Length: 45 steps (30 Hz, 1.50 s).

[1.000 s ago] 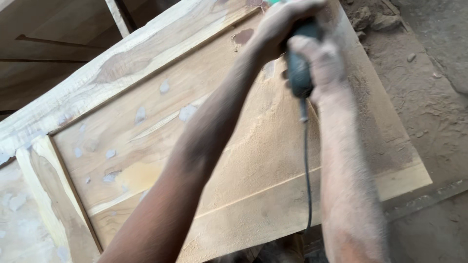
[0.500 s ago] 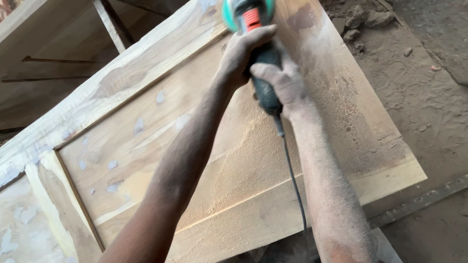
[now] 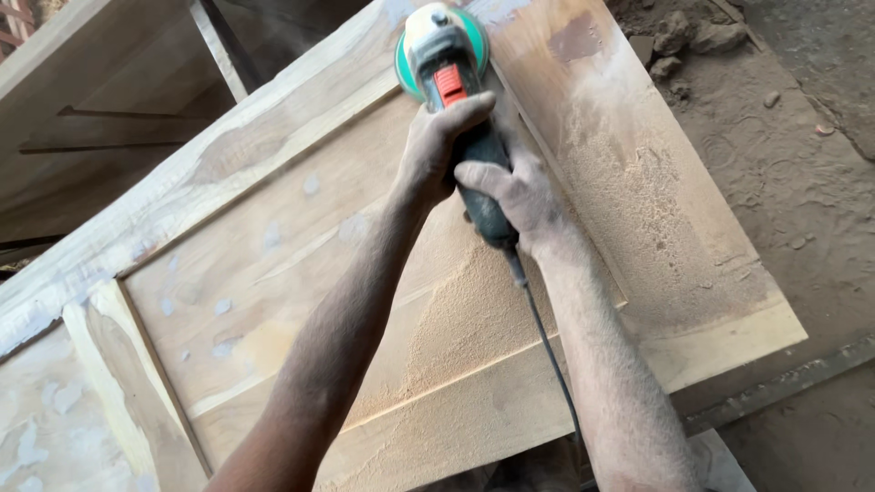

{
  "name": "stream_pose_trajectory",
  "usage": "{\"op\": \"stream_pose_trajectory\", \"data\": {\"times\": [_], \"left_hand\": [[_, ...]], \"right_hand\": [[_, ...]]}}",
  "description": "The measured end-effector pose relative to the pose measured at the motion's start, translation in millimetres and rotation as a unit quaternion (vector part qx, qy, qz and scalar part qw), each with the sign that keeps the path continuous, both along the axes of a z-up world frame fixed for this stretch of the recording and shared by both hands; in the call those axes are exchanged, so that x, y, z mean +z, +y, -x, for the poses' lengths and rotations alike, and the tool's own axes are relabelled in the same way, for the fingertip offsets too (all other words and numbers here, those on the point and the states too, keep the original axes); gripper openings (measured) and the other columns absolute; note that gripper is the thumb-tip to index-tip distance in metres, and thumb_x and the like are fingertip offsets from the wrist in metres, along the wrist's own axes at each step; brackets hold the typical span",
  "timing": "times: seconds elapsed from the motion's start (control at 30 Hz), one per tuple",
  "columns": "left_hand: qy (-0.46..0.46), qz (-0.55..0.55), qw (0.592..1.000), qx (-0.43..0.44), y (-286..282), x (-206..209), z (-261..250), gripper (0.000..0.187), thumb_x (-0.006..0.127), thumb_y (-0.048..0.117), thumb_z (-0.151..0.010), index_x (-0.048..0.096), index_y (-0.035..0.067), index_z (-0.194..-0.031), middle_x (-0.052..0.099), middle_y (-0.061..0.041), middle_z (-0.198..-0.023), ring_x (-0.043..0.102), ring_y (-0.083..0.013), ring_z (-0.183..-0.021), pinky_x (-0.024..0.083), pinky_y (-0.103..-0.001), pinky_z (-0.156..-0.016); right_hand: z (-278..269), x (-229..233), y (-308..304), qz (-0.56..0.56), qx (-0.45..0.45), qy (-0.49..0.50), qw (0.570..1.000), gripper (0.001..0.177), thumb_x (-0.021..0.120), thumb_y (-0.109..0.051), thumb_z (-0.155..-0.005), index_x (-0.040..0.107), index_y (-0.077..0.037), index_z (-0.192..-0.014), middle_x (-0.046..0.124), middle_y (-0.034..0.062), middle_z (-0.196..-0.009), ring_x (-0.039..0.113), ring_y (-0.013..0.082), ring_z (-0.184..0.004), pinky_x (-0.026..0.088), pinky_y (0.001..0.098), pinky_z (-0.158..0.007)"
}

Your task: The person uses an angle grinder with a sanding disc to smooth the surface of a wooden door. They systematically sand the entire surface, then lift and flip the door to inspect the other side.

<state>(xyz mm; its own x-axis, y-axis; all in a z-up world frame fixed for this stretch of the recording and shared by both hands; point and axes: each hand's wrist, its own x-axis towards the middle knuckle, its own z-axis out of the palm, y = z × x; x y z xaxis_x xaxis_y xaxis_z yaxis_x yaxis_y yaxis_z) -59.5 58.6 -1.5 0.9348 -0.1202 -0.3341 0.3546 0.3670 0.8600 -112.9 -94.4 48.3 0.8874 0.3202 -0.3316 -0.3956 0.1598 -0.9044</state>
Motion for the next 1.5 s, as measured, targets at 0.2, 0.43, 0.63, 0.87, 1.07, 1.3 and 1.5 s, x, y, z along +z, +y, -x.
{"op": "stream_pose_trajectory", "data": {"times": [0.2, 0.43, 0.63, 0.87, 1.07, 1.3, 1.5], "left_hand": [[-0.068, -0.001, 0.994, -0.083, -37, -22, -79, 0.067, 0.081, 0.038, -0.082, 0.057, -0.010, -0.122, 0.063, -0.021, -0.100, 0.068, -0.0305, -0.090, 0.063, -0.045, -0.078], [-0.058, -0.085, 0.993, -0.062, -35, -36, -94, 0.071, 0.074, 0.044, -0.078, 0.053, -0.005, -0.124, 0.064, -0.022, -0.105, 0.074, -0.0284, -0.093, 0.065, -0.047, -0.075], [-0.024, 0.055, 0.998, -0.030, 27, -4, -24, 0.061, 0.084, 0.031, -0.084, 0.053, -0.005, -0.121, 0.060, -0.019, -0.104, 0.066, -0.0268, -0.091, 0.061, -0.042, -0.080], [0.062, -0.010, 0.996, 0.055, 59, 12, 44, 0.065, 0.082, 0.028, -0.079, 0.049, -0.004, -0.125, 0.061, -0.015, -0.101, 0.067, -0.0224, -0.087, 0.063, -0.040, -0.078], [-0.002, 0.002, 1.000, -0.021, 28, 4, 6, 0.071, 0.081, 0.034, -0.082, 0.050, -0.011, -0.127, 0.061, -0.021, -0.106, 0.068, -0.0267, -0.093, 0.064, -0.043, -0.081], [0.005, -0.048, 0.999, -0.024, 15, 4, 1, 0.070, 0.078, 0.037, -0.081, 0.049, -0.008, -0.126, 0.061, -0.024, -0.108, 0.070, -0.0305, -0.099, 0.067, -0.046, -0.085], [0.050, -0.029, 0.993, 0.098, 80, 20, 57, 0.064, 0.078, 0.031, -0.079, 0.047, -0.003, -0.124, 0.059, -0.019, -0.105, 0.068, -0.0274, -0.094, 0.065, -0.045, -0.083]], "right_hand": [[-45, -2, -25, 0.018, -0.043, -0.049, 0.998, 0.084, 0.072, -0.038, -0.080, 0.040, -0.009, -0.152, 0.065, 0.0145, -0.103, 0.071, 0.0183, -0.070, 0.064, 0.0314, -0.051], [-63, -11, -23, 0.012, -0.040, 0.025, 0.999, 0.082, 0.078, -0.041, -0.080, 0.048, 0.004, -0.142, 0.063, 0.0178, -0.104, 0.072, 0.0226, -0.071, 0.064, 0.0330, -0.052], [-19, -4, 23, -0.011, 0.007, -0.012, 1.000, 0.081, 0.075, -0.036, -0.073, 0.044, -0.006, -0.141, 0.063, 0.0160, -0.099, 0.069, 0.0176, -0.064, 0.062, 0.0308, -0.048], [26, 1, 58, -0.044, 0.018, 0.003, 0.999, 0.084, 0.075, -0.029, -0.072, 0.041, -0.008, -0.147, 0.065, 0.0067, -0.091, 0.066, 0.0123, -0.061, 0.059, 0.0275, -0.049], [14, 14, 28, 0.040, -0.001, 0.028, 0.999, 0.077, 0.073, -0.034, -0.077, 0.050, -0.003, -0.143, 0.065, 0.0156, -0.097, 0.070, 0.0150, -0.065, 0.060, 0.0282, -0.050], [10, 15, 25, 0.016, -0.004, -0.006, 1.000, 0.084, 0.073, -0.036, -0.076, 0.042, -0.007, -0.149, 0.064, 0.0144, -0.105, 0.069, 0.0176, -0.070, 0.063, 0.0301, -0.054], [26, 4, 75, 0.006, 0.086, 0.034, 0.996, 0.101, 0.071, -0.034, -0.067, 0.029, -0.020, -0.158, 0.064, 0.0159, -0.102, 0.068, 0.0186, -0.067, 0.060, 0.0337, -0.053]]}}
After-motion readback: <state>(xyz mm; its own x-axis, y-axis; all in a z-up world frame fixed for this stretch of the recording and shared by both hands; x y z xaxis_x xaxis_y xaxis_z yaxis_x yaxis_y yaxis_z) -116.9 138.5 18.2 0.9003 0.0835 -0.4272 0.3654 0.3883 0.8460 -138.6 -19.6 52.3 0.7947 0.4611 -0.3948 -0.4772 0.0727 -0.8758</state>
